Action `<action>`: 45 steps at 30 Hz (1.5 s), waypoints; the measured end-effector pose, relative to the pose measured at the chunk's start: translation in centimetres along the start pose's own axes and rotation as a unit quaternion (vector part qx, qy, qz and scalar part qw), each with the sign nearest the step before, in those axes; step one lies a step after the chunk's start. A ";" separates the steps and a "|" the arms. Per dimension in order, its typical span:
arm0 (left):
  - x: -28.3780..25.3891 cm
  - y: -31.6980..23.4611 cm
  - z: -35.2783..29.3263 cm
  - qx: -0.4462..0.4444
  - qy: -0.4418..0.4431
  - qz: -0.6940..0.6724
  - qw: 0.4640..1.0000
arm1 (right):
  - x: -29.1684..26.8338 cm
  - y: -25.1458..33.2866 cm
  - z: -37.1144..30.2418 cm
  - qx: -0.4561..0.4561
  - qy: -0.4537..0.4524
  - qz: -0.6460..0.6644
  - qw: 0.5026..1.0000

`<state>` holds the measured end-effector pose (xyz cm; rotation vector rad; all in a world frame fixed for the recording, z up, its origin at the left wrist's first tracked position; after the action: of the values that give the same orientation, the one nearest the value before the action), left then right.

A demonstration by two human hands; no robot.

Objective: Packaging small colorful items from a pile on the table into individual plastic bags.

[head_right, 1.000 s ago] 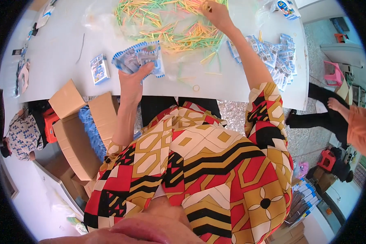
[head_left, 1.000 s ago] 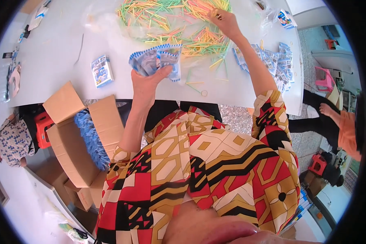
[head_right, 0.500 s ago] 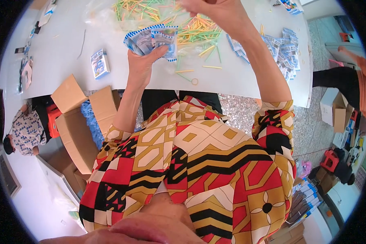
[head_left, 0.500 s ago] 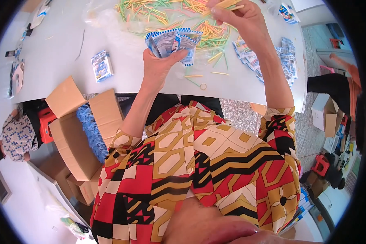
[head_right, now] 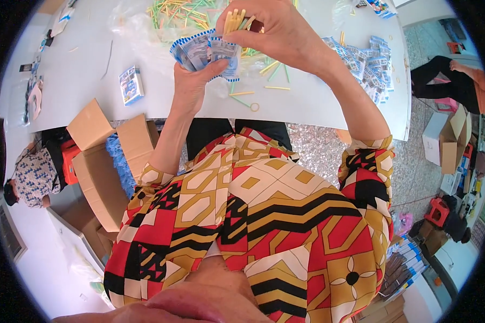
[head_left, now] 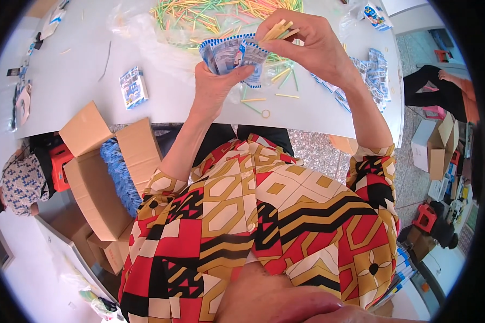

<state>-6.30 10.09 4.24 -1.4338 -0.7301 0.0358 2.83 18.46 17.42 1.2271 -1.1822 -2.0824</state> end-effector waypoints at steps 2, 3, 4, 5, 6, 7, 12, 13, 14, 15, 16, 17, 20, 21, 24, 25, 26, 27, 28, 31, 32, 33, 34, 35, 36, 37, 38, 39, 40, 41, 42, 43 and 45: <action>0.3 0.1 0.0 -0.004 0.003 -0.010 1.000 | 0.2 1.4 0.9 -0.203 -0.012 0.021 0.979; 0.5 0.2 0.1 -0.012 0.006 -0.011 1.000 | -0.1 3.8 -0.7 -0.396 -0.023 0.042 0.917; 0.8 0.3 0.1 -0.020 0.008 -0.013 1.000 | -0.6 3.7 -1.5 -0.396 -0.023 0.039 0.917; 0.2 0.1 0.0 -0.016 -0.001 -0.013 1.000 | 0.4 2.7 0.4 -0.193 0.009 0.002 0.981; 0.2 0.1 0.0 -0.017 -0.003 -0.016 1.000 | 0.6 0.2 0.7 0.023 0.036 -0.042 0.998; 0.1 0.1 0.0 -0.018 -0.007 -0.018 1.000 | 0.6 0.5 0.9 0.022 0.037 -0.043 0.998; 0.1 -0.1 0.2 -0.012 -0.006 -0.027 1.000 | 0.5 -0.4 1.2 0.050 0.015 0.051 0.997; 0.1 -0.2 0.2 -0.012 -0.007 -0.027 1.000 | 0.8 -1.6 1.7 0.049 0.017 0.050 0.997; 0.1 -0.2 0.3 -0.012 -0.006 -0.028 1.000 | 0.6 1.0 2.3 -0.153 0.008 0.095 0.984; 0.2 -0.2 0.4 -0.011 -0.003 -0.029 1.000 | 0.0 3.5 1.1 -0.348 -0.001 0.136 0.927; 0.3 -0.2 0.4 -0.010 0.000 -0.029 1.000 | -0.6 3.4 0.3 -0.348 -0.001 0.134 0.928; -0.3 -0.4 0.4 -0.008 -0.008 -0.029 1.000 | 0.0 2.4 1.4 -0.176 -0.009 0.037 0.984; -0.4 -0.6 0.3 -0.007 -0.013 -0.037 0.999 | -0.1 0.2 1.5 0.003 -0.021 -0.071 0.997; -0.5 -0.6 0.3 -0.009 -0.013 -0.029 0.999 | -0.1 0.3 1.5 0.002 -0.021 -0.075 0.997; -0.5 -0.6 0.2 -0.006 -0.016 -0.024 1.000 | -0.1 0.3 1.6 0.011 -0.018 -0.086 0.996; -0.5 -0.7 0.2 -0.002 -0.020 -0.028 0.999 | -0.1 0.4 1.7 0.011 -0.019 -0.086 0.996; -0.5 -0.6 0.2 -0.002 -0.020 -0.027 0.999 | -0.1 1.1 1.8 -0.020 -0.013 -0.100 0.995; -0.6 -0.6 0.2 -0.003 -0.019 -0.023 1.000 | 0.1 1.7 1.8 -0.051 -0.007 -0.115 0.992; -0.6 -0.5 0.2 -0.003 -0.019 -0.020 1.000 | 0.3 0.2 2.4 -0.051 -0.008 -0.115 0.992; -0.3 -0.5 0.2 -0.004 -0.011 -0.023 1.000 | -0.8 3.7 -0.2 -0.445 -0.073 0.016 0.893; -0.7 -0.5 0.1 -0.003 -0.016 -0.023 1.000 | -0.3 3.6 1.5 -0.250 -0.049 -0.022 0.967; -0.7 -0.4 0.2 -0.003 -0.015 -0.022 1.000 | -0.3 1.9 2.1 -0.044 -0.027 -0.063 0.997; -0.6 -0.4 0.2 -0.004 -0.011 -0.021 1.000 | -0.7 2.3 2.0 -0.043 -0.029 -0.064 0.997; -0.5 -0.4 0.2 -0.004 -0.010 -0.020 1.000 | -1.1 2.4 2.1 -0.028 -0.039 -0.066 0.997; -0.5 -0.4 0.2 -0.004 -0.010 -0.025 1.000 | -1.5 2.3 2.2 -0.012 -0.049 -0.069 0.996; -0.5 -0.4 0.2 -0.004 -0.011 -0.029 1.000 | -1.8 2.5 2.2 -0.012 -0.049 -0.069 0.996; -0.7 -0.4 0.2 -0.004 -0.013 -0.028 1.000 | -1.8 3.1 2.2 -0.041 -0.039 -0.099 0.993; -0.9 -0.4 0.1 0.000 -0.018 -0.023 1.000 | -1.7 3.6 2.3 -0.069 -0.028 -0.129 0.989; -1.2 -0.4 0.1 0.004 -0.022 -0.019 1.000 | -1.7 4.0 2.4 -0.070 -0.027 -0.127 0.989; -0.8 -0.4 0.2 0.002 -0.016 -0.020 1.000 | -1.9 4.6 2.1 -0.057 -0.020 -0.160 0.985; -0.5 -0.4 0.2 0.001 -0.011 -0.023 1.000 | -2.1 4.9 1.9 -0.043 -0.013 -0.192 0.980; -0.1 -0.4 0.3 -0.001 -0.005 -0.026 1.000 | -2.5 5.0 1.8 -0.039 -0.018 -0.197 0.980; -0.6 -0.4 0.2 0.004 -0.010 -0.015 1.000 | -1.4 4.1 2.2 -0.022 0.032 -0.201 0.979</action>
<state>-7.03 9.91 4.28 -1.4163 -0.7672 0.0311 1.43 18.27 22.05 1.6057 -0.9112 -2.3136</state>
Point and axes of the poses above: each hand's wrist, its own z-axis towards the middle knuckle, its own x-axis out of the palm, y = z × x, the point moved 9 cm from there along z, towards the middle knuckle, and after that the axes turned 4 degrees about -y, right-handed, at the moved point
